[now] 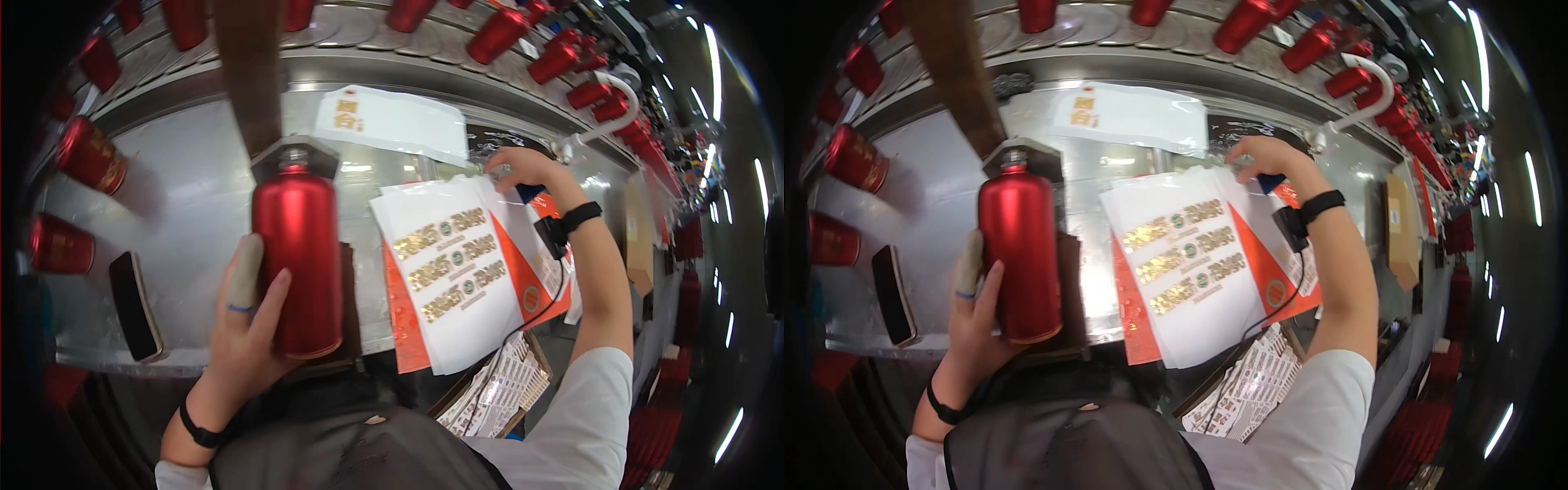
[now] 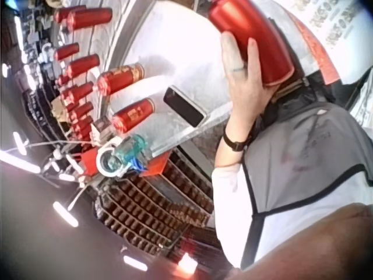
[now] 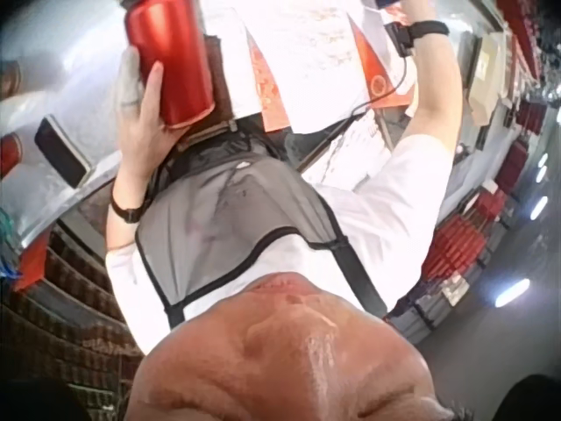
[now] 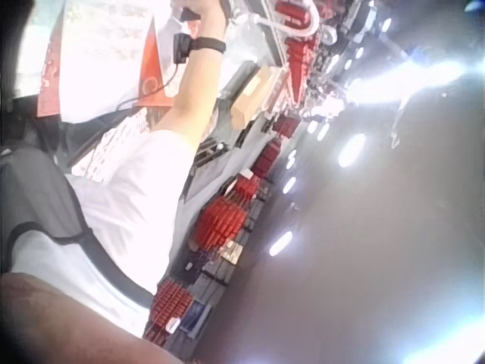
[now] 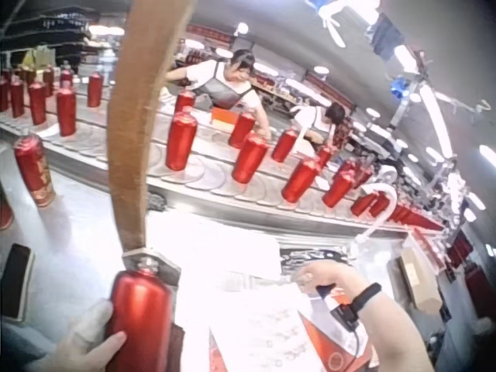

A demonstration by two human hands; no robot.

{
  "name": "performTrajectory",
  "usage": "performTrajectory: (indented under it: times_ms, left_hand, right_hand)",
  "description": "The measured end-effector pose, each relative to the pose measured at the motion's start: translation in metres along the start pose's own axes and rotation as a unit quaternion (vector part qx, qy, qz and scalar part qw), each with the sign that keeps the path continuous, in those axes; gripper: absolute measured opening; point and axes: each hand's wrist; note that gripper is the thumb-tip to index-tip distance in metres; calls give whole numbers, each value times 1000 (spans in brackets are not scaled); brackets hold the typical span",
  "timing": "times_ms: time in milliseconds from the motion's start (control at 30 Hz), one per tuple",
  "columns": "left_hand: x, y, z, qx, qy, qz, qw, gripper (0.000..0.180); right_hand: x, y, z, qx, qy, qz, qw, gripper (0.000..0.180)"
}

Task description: Applying decorative labels and stickers to red metal bottles at a workstation.

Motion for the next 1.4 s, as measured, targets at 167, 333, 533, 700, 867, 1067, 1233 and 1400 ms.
performTrajectory:
  times_ms: [167, 333, 533, 700, 867, 1067, 1233, 1400]
  left_hand:
    - [1, -2, 1, -99, -99, 55, 989, 122]
    - [-4, 2, 11, -143, -106, 98, 979, 129]
    - [0, 14, 24, -236, -86, 94, 963, 127]
    - [-3, 13, 22, -213, -78, 41, 973, 125]
    - [-4, 2, 12, -122, -105, 35, 986, 126]
    - [8, -7, 16, -250, -100, 65, 961, 127]
    - [28, 1, 11, -341, -198, 65, 917, 114]
    - [32, 8, 11, -375, -259, 83, 886, 95]
  right_hand:
    - [9, -11, 14, -57, 60, -21, 996, 23]
    - [7, -13, 43, -146, 61, -133, 978, 21]
    - [-1, -29, 202, 83, -49, -385, 918, 6]
    - [1, -9, 327, 320, -215, -389, 836, 10]
    - [36, 11, 338, 435, -131, -319, 832, 10]
    - [44, 26, 334, 328, -124, -380, 856, 8]
    - [48, 31, 340, 327, -134, -401, 845, 9]
    - [51, 31, 333, 318, -114, -413, 845, 13]
Point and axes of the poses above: each hand's wrist, its own x-axis towards the middle knuckle, its own y-axis out of the palm, z = x × y, and after that the axes turned 13 degrees about -y, right-handed
